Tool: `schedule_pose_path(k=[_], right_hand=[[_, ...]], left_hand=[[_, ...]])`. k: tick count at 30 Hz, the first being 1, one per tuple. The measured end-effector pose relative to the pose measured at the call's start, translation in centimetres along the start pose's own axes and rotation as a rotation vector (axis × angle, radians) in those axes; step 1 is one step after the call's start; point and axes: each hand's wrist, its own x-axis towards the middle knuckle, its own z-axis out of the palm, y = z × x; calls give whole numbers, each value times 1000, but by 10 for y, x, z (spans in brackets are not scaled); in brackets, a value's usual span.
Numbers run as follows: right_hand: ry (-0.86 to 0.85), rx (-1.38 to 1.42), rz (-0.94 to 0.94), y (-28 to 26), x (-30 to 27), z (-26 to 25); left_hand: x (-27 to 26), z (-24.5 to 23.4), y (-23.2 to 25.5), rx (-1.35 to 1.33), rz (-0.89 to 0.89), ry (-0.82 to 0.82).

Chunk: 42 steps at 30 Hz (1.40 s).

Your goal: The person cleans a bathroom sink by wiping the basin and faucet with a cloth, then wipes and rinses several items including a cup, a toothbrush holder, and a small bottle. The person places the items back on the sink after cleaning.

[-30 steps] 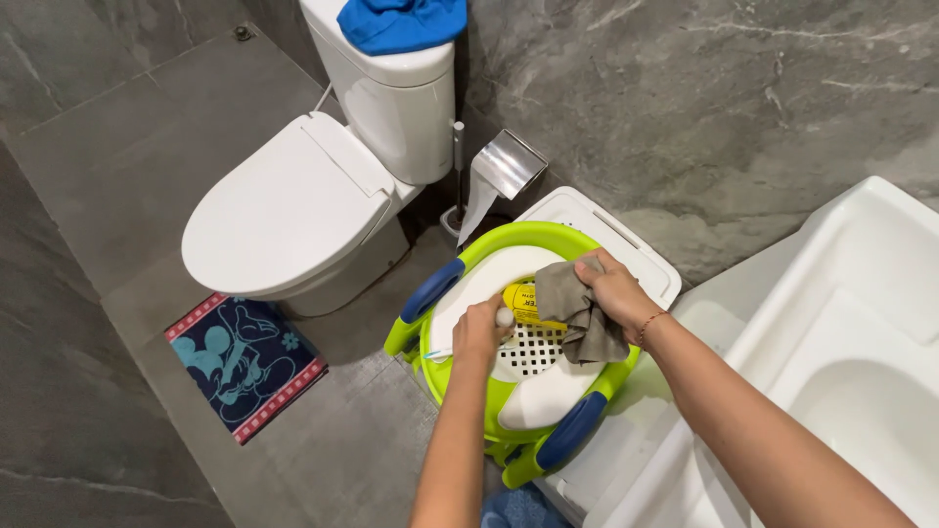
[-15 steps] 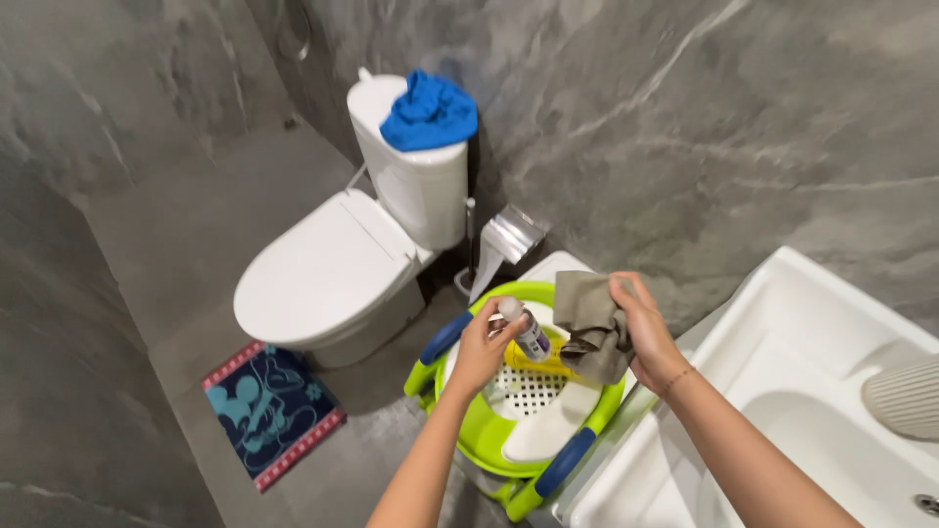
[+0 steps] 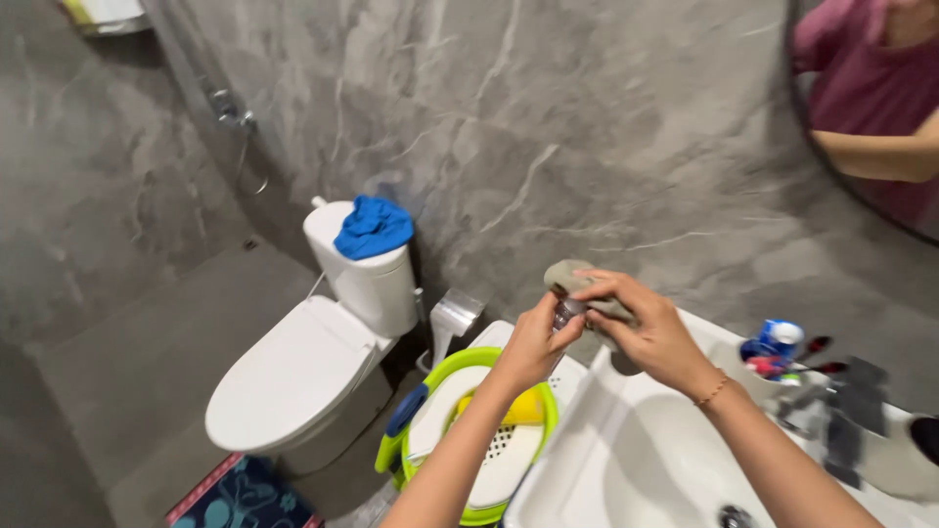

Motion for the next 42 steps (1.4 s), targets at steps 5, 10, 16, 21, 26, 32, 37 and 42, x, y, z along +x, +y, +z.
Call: schedule_pose_path(k=[5,10,16,21,26,32,37,42], right_hand=[[197,11,-11,-17,-46,-55],[368,-68,-35,-33,-87,-77],[413,-278,-132,-36,-121,-90],[759,107,443,-39,-139,-94],[623,-412,10,-39,-135,-88],[876,60,249,-31,-144,-103],[724,-86,284,-31,-143,-110],[820,100,376,-34,-160,-124]], left_hand=[[28,47,46,-141,-69,-86],[42,96,75,-356,67,-152],[47,157,98,-697,20,-157],[45,177,107,-728,-94,-138],[40,191,126,-392,90,26],[33,199,137,-450,33,84],[30,211,141,-490,20,134],[33,225,147,-602,20,44]])
